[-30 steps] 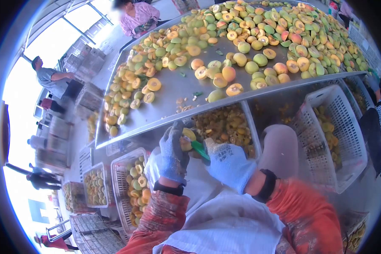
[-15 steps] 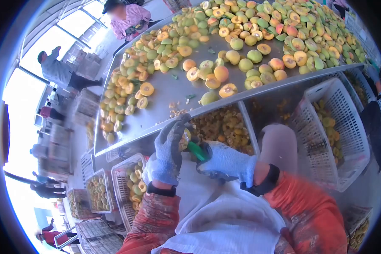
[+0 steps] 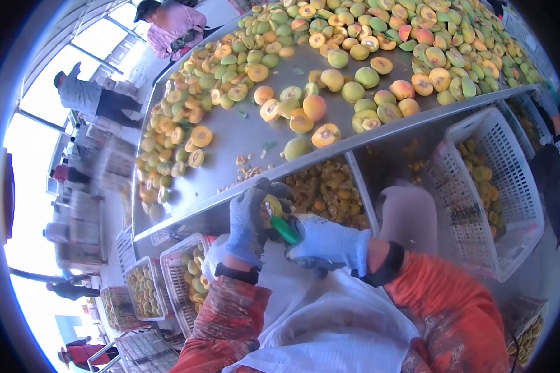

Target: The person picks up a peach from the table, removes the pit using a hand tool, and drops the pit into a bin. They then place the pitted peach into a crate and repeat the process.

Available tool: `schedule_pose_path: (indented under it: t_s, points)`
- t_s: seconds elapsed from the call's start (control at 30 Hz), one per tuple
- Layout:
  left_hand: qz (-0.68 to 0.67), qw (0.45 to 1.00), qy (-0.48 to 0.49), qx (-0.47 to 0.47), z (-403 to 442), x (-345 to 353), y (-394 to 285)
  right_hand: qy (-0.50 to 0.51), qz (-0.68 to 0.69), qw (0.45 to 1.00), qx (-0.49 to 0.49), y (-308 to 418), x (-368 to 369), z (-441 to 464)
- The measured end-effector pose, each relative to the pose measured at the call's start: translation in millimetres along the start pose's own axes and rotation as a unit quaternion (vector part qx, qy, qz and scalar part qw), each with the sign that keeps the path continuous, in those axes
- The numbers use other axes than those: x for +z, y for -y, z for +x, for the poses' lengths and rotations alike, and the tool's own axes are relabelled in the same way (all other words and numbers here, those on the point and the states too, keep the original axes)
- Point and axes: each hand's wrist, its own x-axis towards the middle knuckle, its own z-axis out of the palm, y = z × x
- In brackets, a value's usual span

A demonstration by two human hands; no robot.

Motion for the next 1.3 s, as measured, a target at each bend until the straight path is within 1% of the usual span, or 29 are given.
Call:
schedule_pose_path:
  t_s: [0.07,0.13,0.17,0.23,0.3,0.33,0.37,0.43,0.47,0.53,0.57,0.6,0.63,0.67,0.7,0.73,0.8,0.83,0.87,0.93,0.97,1.0,1.07,1.1,1.13,1.17,1.2,1.27,1.3]
  points:
    - [-0.095,0.987,0.089,-0.092,-0.8,5.1,-14.1,0.011,0.014,1.0,0.008,-6.9,-5.7,7.1]
    - [-0.112,0.987,0.082,-0.083,11.7,5.4,-9.6,0.041,0.168,0.985,-0.012,-16.8,-9.5,15.2]
    - [-0.126,0.986,0.075,-0.076,16.3,6.4,-8.7,0.041,0.164,0.985,-0.011,-17.7,-10.5,15.6]
    - [-0.172,0.978,0.063,-0.101,18.9,11.2,-10.1,0.085,0.287,0.954,-0.032,-18.5,-10.8,16.1]
    - [-0.237,0.955,0.075,-0.163,13.6,11.8,-20.4,0.073,0.292,0.953,-0.035,-18.5,-7.0,15.0]
    - [-0.238,0.955,0.073,-0.159,14.7,8.1,-17.4,0.058,0.303,0.951,-0.038,-18.1,-4.6,14.9]
    - [-0.25,0.955,0.031,-0.157,17.2,3.7,-9.9,0.061,0.301,0.951,-0.038,-17.5,-2.5,15.2]
    - [-0.299,0.942,-0.044,-0.144,17.8,-0.5,-7.3,0.094,0.284,0.949,-0.097,-15.3,1.2,14.8]
    - [-0.303,0.942,-0.046,-0.14,15.8,-6.0,-8.3,0.097,0.279,0.951,-0.095,-10.8,3.1,11.9]
    - [-0.296,0.941,0.021,-0.162,11.9,-19.3,-11.4,0.013,0.22,0.968,-0.121,0.6,6.4,5.2]
    - [-0.254,0.956,-0.008,-0.145,4.8,-18.0,-18.1,-0.025,0.18,0.974,-0.138,1.1,3.9,3.9]
    - [-0.257,0.956,-0.01,-0.14,2.4,-21.2,-20.5,-0.02,0.176,0.975,-0.138,-15.3,-5.6,13.6]
    - [-0.259,0.957,-0.009,-0.13,-0.2,-24.1,-22.9,-0.253,-0.197,0.924,-0.209,-45.0,-19.9,33.1]
    - [-0.261,0.958,-0.006,-0.119,-0.9,-26.0,-26.1,-0.439,-0.528,0.686,-0.242,-46.3,-17.1,39.2]
    - [-0.264,0.958,-0.004,-0.113,0.6,-27.7,-29.7,-0.439,-0.511,0.708,-0.215,-46.2,-14.5,29.0]
    - [-0.278,0.955,0.005,-0.103,-1.3,-31.6,-29.7,-0.434,-0.513,0.708,-0.216,-38.0,-5.3,24.0]
    - [-0.287,0.953,0.018,-0.096,-3.0,-37.3,-21.8,-0.34,-0.467,0.799,-0.167,-28.0,12.7,21.2]
    - [-0.291,0.951,0.04,-0.094,-0.8,-37.9,-18.6,-0.339,-0.528,0.755,-0.192,-28.3,25.1,22.4]
    - [-0.295,0.949,0.06,-0.092,0.0,-38.4,-15.9,-0.341,-0.528,0.753,-0.194,-26.8,32.0,23.5]
    - [-0.281,0.956,0.046,-0.072,-5.8,-30.6,-16.9,-0.335,-0.486,0.789,-0.17,-24.5,41.2,25.8]
    - [-0.268,0.961,0.03,-0.055,-10.2,-25.7,-20.3,-0.335,-0.501,0.77,-0.21,-26.5,43.4,26.0]
    - [-0.268,0.961,0.03,-0.053,-12.1,-23.8,-22.2,-0.335,-0.502,0.769,-0.211,-29.9,45.0,27.6]
    - [-0.249,0.964,0.005,-0.095,-15.1,-16.3,-26.0,-0.322,-0.523,0.748,-0.25,-30.2,47.9,28.0]
    - [-0.231,0.971,-0.009,-0.063,-18.6,-7.5,-27.1,-0.325,-0.525,0.746,-0.249,-25.3,45.9,23.1]
    - [-0.231,0.971,-0.006,-0.065,-21.7,-4.8,-28.2,-0.215,-0.347,0.893,-0.187,-8.7,47.6,11.6]
    - [-0.241,0.966,0.012,-0.088,-24.3,-3.8,-29.3,-0.093,-0.144,0.979,-0.115,-0.3,48.1,4.2]
    - [-0.251,0.961,0.03,-0.109,-25.2,-4.0,-30.6,-0.097,-0.142,0.978,-0.116,-3.2,45.8,2.7]
    - [-0.258,0.962,0.034,-0.085,-18.6,-11.0,-25.0,0.023,0.117,0.988,-0.098,-9.8,40.9,1.5]
    - [-0.262,0.962,0.037,-0.061,-15.3,-16.4,-23.4,0.037,0.124,0.987,-0.096,-8.4,41.1,-0.5]
